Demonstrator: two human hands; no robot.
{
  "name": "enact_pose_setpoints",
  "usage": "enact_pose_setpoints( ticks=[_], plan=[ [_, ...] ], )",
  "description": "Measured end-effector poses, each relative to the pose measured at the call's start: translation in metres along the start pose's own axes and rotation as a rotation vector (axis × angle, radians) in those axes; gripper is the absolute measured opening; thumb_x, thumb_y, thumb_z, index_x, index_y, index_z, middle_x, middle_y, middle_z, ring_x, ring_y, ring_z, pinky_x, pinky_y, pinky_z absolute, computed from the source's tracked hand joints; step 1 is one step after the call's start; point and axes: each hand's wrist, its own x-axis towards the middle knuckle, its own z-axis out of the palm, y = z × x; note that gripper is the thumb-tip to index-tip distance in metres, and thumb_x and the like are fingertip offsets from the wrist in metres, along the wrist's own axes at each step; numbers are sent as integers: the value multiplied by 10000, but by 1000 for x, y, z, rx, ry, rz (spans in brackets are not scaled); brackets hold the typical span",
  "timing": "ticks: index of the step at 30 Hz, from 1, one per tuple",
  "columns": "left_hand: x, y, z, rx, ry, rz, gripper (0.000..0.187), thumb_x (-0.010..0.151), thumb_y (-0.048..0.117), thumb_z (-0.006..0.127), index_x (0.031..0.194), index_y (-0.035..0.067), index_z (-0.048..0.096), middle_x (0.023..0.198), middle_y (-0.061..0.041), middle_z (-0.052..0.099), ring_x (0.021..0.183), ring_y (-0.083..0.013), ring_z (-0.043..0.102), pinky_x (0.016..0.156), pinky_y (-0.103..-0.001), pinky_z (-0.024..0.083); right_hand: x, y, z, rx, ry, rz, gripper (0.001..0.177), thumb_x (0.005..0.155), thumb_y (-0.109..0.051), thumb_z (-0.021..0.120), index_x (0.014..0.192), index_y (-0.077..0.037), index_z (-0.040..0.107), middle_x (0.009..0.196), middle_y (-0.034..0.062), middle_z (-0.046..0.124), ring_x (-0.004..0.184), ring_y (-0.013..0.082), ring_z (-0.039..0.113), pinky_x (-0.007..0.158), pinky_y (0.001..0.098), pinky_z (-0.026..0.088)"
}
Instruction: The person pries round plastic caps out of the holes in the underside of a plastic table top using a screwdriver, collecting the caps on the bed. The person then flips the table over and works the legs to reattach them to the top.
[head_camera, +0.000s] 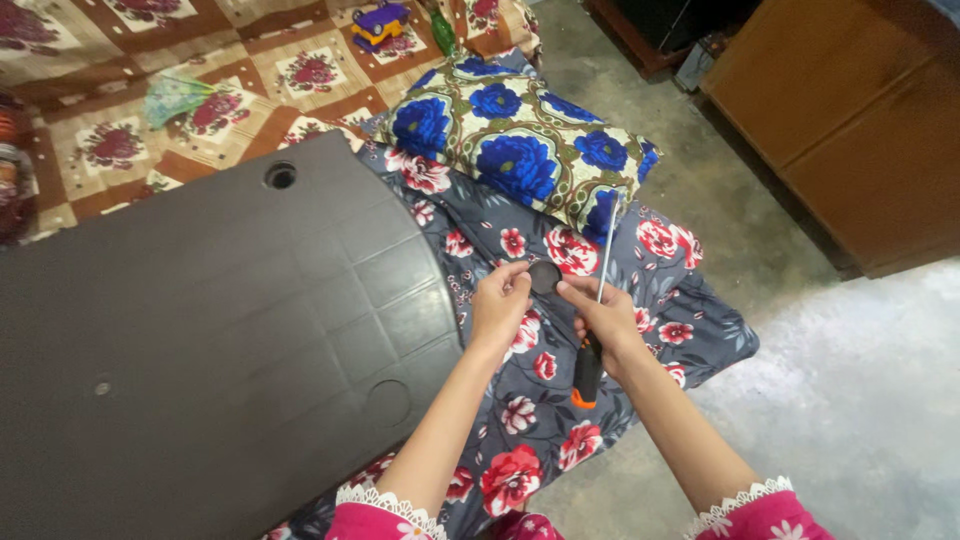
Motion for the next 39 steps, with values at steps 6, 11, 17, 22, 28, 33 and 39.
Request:
enact_pose_setpoints(
  ticks=[6, 11, 17, 22, 28, 33, 39],
  plan=[
    [8, -32, 37, 139, -32, -114, 339, 965, 165, 604, 1260, 31, 705, 816, -108, 705, 630, -151, 599, 554, -311, 459, 23, 14, -35, 50, 12, 31, 352, 869, -207, 777, 1184, -59, 724, 679, -56, 569, 486, 42, 475, 427, 218, 385],
    [29, -68, 69, 165, -53, 93, 467, 835, -19, 543, 1289, 6, 651, 1140, -138, 723, 934, -201, 752, 802, -293, 566, 53, 30, -55, -7, 111, 6, 333, 850, -180, 793, 1145, -56, 699, 702, -40, 613, 487, 59, 485, 431, 229, 386],
    [60, -109, 100, 230, -60, 86, 489, 833, -33, 540, 1308, 16, 642, 1289, -191, 639, 1062, -272, 722, 910, -318, 553, 101, 65, -77, -4, 140, 25, 302, 855, -160, 791, 1123, -48, 707, 708, -21, 611, 485, 63, 485, 425, 231, 378],
    [86, -137, 117, 294, -94, 182, 482, 830, -20, 544, 1294, 14, 667, 1280, -213, 651, 1146, -317, 678, 957, -350, 536, 138, 93, -97, 63, 109, 28, 361, 864, -47, 687, 1224, -34, 695, 965, 23, 747, 494, 58, 504, 450, 217, 422],
    [120, -181, 145, 350, -93, 126, 470, 840, 23, 547, 1296, 25, 663, 1281, -212, 658, 1131, -338, 673, 973, -377, 510, 177, 120, -119, 131, 80, 52, 465, 869, 27, 550, 1323, -12, 641, 1176, 99, 739, 505, 75, 502, 463, 230, 446],
    [145, -230, 169, 414, -104, 185, 461, 833, 54, 584, 1282, 15, 679, 1277, -243, 620, 1205, -363, 593, 1037, -404, 453, 204, 142, -137, 150, 66, 67, 529, 854, 61, 510, 1372, -9, 597, 1235, 106, 721, 510, 89, 514, 473, 234, 460],
    [171, -281, 197, 450, -128, 123, 396, 923, 201, 577, 1260, 42, 711, 1247, -243, 635, 1192, -365, 602, 1048, -409, 445, 229, 169, -161, 118, 85, 120, 568, 851, 70, 472, 1401, -20, 583, 1277, 113, 715, 502, 88, 517, 465, 242, 464]
  ],
)
